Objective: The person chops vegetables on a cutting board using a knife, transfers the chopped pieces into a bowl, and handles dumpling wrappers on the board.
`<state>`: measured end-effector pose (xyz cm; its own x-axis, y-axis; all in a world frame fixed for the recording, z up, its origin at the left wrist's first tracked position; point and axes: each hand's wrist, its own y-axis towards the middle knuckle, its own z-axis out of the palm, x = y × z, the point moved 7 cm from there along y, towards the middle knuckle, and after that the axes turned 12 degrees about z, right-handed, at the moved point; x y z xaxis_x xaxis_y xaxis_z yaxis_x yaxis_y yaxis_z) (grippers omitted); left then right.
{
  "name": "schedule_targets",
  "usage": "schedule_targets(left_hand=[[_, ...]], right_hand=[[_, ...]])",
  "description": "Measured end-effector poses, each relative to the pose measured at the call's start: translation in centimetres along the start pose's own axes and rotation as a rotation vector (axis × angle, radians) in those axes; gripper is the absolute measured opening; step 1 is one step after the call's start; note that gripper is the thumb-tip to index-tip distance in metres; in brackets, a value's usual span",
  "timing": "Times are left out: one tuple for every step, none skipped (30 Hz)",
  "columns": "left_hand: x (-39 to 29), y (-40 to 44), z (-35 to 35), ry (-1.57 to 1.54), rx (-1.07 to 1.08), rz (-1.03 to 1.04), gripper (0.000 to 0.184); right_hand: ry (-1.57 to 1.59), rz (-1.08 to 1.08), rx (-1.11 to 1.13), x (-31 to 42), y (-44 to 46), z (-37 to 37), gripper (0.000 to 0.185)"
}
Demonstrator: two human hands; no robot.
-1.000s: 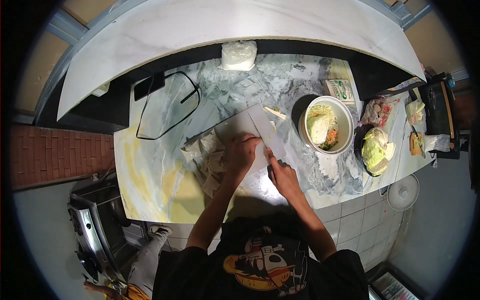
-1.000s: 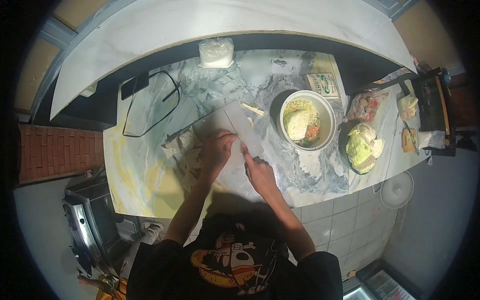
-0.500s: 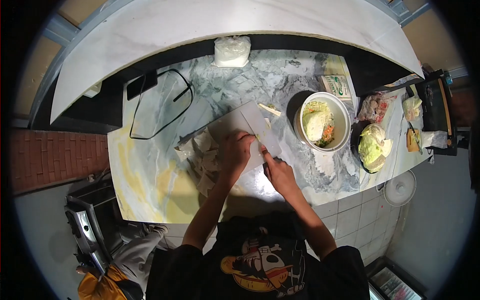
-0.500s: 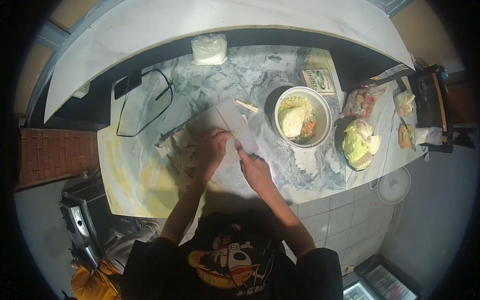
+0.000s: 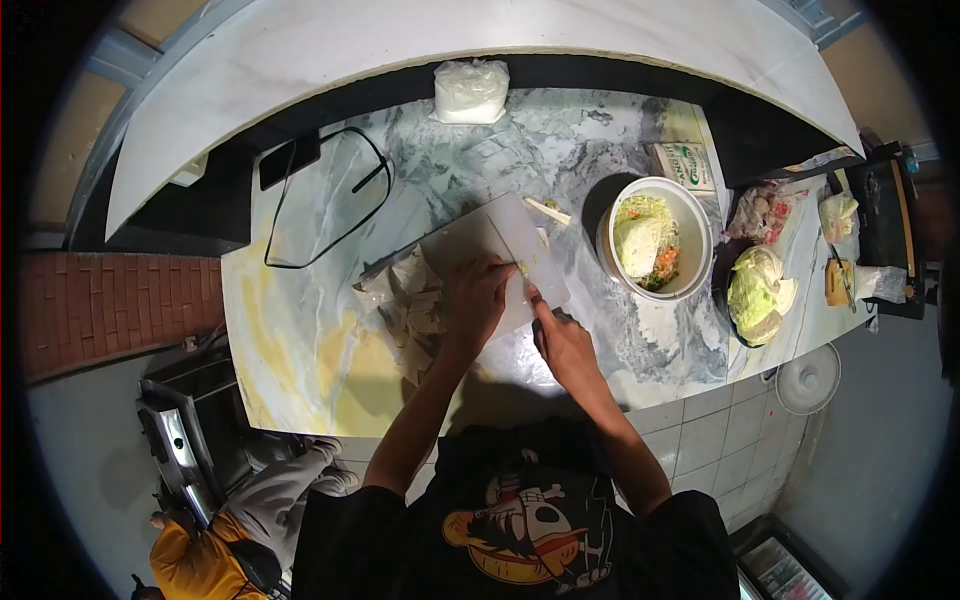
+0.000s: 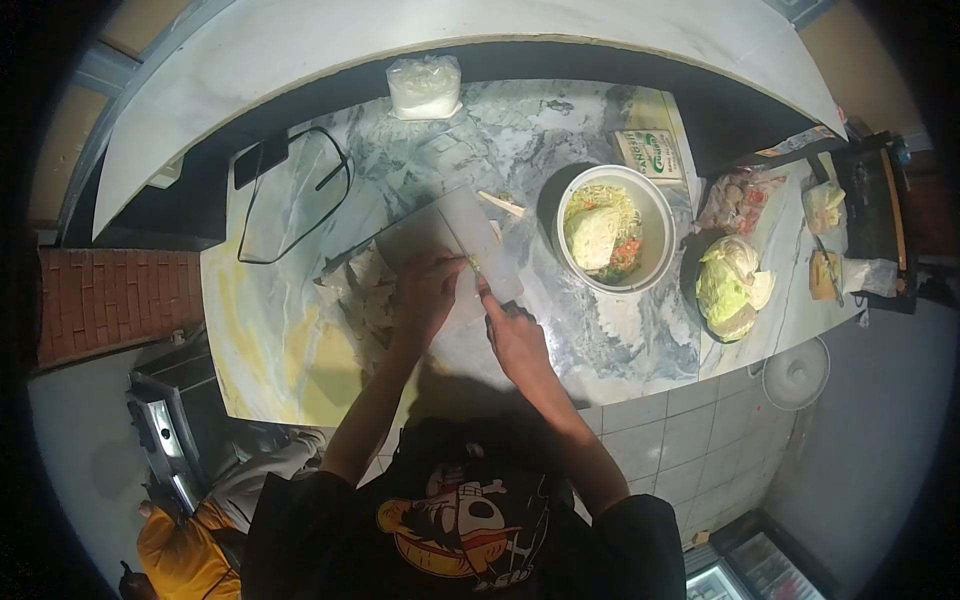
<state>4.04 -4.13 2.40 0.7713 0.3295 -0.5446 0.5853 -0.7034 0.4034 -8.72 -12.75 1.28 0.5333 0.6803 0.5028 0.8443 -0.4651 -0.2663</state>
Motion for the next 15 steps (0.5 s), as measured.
schedule_targets(left_hand=[[-0.13, 0.11, -0.14, -0.004, 0.005, 0.007, 0.02], [-0.23, 0.18, -0.25, -0.008, 0.008, 0.015, 0.021], [-0.11, 0.12, -0.25, -0.006, 0.006, 0.017, 0.021], [0.01, -0.02, -0.12, 0.0, -0.002, 0.021, 0.02], [0.03, -0.13, 0.07, 0.004, -0.011, 0.025, 0.02], [0.01, -0.27, 0.23, 0.003, -0.011, 0.025, 0.02], [0.14, -0.31, 0.24, -0.025, -0.027, 0.02, 0.019], [0.35, -0.28, 0.18, -0.051, -0.044, 0.015, 0.019], [0.43, -0.18, 0.08, -0.048, -0.047, 0.017, 0.019], [0.47, -0.14, 0.06, -0.057, -0.055, 0.015, 0.018], [0.41, -0.21, 0.15, -0.068, -0.061, 0.012, 0.017], [0.13, -0.09, 0.09, -0.071, -0.063, 0.01, 0.017], [-0.16, 0.02, -0.1, -0.04, -0.059, 0.01, 0.016], [-0.32, 0.11, -0.34, -0.007, -0.052, 0.011, 0.015], [-0.15, 0.05, -0.27, -0.004, -0.05, 0.016, 0.015]], right_hand=[[0.01, 0.014, 0.004, 0.06, 0.02, -0.16, 0.062], [0.02, 0.028, 0.005, 0.07, 0.04, -0.24, 0.061], [0.02, 0.026, 0.003, 0.1, 0.08, -0.23, 0.061], [0.027, 0.027, 0.008, 0.02, 0.08, -0.21, 0.06], [0.032, 0.029, 0.013, -0.13, 0.02, -0.24, 0.059], [0.031, 0.03, 0.013, -0.23, -0.11, -0.25, 0.059], [0.043, 0.03, 0.012, -0.23, -0.14, -0.26, 0.059], [0.056, 0.027, 0.01, -0.15, -0.08, -0.27, 0.06], [0.056, 0.023, 0.007, -0.08, -0.04, -0.27, 0.06], [0.068, 0.012, 0.001, -0.02, -0.09, -0.33, 0.059], [0.078, 0.004, -0.003, -0.06, -0.25, -0.4, 0.059], [0.074, 0.004, -0.002, -0.02, -0.31, -0.64, 0.059], [0.062, 0.032, 0.025, -0.03, -0.31, -0.73, 0.061], [0.054, 0.06, 0.05, 0.02, -0.31, -0.66, 0.064], [0.059, 0.06, 0.047, 0.12, -0.26, -0.7, 0.064]])
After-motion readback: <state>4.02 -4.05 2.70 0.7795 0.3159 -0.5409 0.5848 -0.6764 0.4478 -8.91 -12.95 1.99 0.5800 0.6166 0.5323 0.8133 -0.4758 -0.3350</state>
